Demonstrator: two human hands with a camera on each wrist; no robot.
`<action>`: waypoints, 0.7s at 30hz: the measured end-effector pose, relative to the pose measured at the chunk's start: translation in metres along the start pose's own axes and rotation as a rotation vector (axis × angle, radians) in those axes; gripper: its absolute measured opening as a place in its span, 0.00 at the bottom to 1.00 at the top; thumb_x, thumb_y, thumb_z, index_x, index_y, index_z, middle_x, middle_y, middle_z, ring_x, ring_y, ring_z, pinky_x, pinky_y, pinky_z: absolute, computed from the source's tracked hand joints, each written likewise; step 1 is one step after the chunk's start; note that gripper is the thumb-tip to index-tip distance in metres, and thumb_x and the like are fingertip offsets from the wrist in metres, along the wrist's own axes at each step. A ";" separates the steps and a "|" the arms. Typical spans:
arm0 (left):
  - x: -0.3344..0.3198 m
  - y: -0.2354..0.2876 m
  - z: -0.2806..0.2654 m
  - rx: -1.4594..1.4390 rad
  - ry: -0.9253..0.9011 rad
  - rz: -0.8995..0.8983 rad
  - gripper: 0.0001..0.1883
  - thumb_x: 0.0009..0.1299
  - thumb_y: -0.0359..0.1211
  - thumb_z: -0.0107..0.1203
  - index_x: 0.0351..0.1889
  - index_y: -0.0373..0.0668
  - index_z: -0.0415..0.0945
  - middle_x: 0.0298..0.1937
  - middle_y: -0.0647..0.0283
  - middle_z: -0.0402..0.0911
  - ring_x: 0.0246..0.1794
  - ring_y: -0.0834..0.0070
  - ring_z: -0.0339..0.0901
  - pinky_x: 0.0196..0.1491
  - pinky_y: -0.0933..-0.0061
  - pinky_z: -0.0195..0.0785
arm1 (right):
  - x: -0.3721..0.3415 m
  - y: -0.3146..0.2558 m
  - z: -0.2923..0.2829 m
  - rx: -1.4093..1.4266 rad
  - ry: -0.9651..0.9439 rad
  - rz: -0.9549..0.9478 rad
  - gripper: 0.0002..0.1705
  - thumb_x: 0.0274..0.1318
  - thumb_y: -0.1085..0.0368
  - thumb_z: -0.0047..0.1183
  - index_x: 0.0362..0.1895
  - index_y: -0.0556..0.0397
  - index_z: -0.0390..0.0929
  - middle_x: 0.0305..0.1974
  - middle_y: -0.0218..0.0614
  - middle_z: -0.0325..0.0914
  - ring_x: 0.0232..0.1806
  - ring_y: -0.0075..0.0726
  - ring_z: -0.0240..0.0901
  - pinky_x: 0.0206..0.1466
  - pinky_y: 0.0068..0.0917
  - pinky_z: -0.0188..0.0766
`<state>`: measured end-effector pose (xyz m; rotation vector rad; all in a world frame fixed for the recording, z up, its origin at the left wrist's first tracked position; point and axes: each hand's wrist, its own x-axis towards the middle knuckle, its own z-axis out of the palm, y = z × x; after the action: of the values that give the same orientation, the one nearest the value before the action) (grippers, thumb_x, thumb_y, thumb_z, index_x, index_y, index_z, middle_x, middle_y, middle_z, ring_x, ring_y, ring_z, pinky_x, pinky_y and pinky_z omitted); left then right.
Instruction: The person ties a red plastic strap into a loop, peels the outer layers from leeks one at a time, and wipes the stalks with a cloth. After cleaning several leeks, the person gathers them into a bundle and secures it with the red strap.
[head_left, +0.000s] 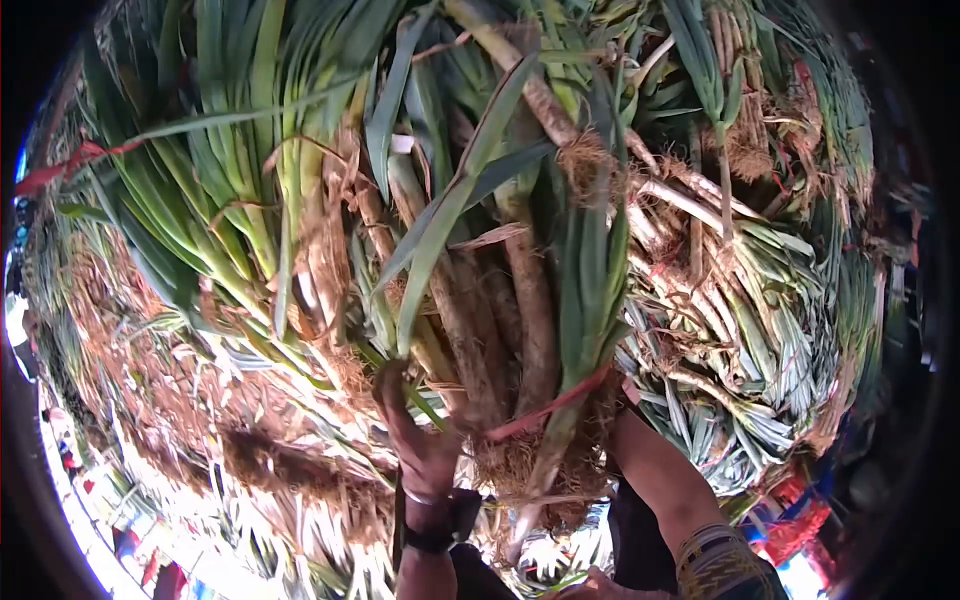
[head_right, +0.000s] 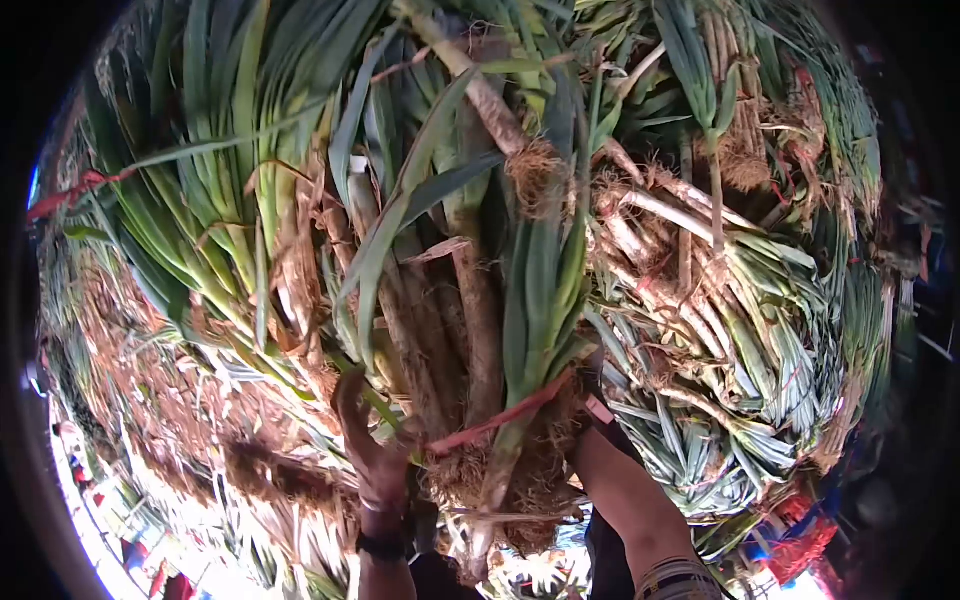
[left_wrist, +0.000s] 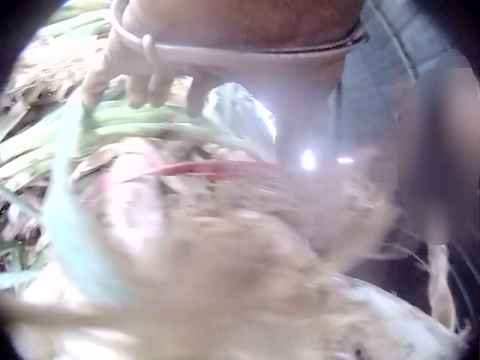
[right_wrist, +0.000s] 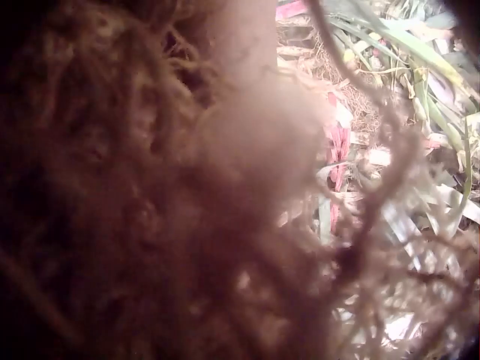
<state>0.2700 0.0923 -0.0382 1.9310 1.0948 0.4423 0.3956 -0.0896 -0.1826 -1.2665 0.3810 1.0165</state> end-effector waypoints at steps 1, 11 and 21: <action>-0.004 -0.030 0.007 -0.265 -0.113 -0.206 0.36 0.56 0.38 0.59 0.60 0.37 0.54 0.52 0.52 0.65 0.53 0.64 0.63 0.51 0.66 0.62 | 0.004 -0.003 -0.001 -0.034 0.012 -0.002 0.28 0.58 0.56 0.44 0.62 0.45 0.57 0.57 0.36 0.62 0.54 0.37 0.63 0.54 0.32 0.62; -0.037 -0.095 0.099 -1.367 -0.239 -0.972 0.28 0.58 0.33 0.60 0.55 0.43 0.60 0.35 0.69 0.72 0.35 0.80 0.70 0.37 0.79 0.67 | -0.009 -0.075 -0.003 -0.299 0.065 -0.048 0.26 0.58 0.56 0.44 0.60 0.46 0.59 0.55 0.38 0.64 0.51 0.37 0.65 0.53 0.33 0.63; -0.047 -0.083 0.090 -1.027 -0.248 -0.865 0.16 0.56 0.31 0.57 0.40 0.35 0.71 0.30 0.63 0.75 0.26 0.76 0.72 0.27 0.77 0.67 | -0.066 -0.076 0.008 -0.476 0.133 -0.065 0.24 0.58 0.56 0.43 0.58 0.47 0.61 0.53 0.40 0.66 0.49 0.37 0.67 0.51 0.33 0.65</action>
<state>0.2585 0.0294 -0.1523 0.5176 1.0990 0.1847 0.4186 -0.1071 -0.0861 -1.7687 0.2010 1.0027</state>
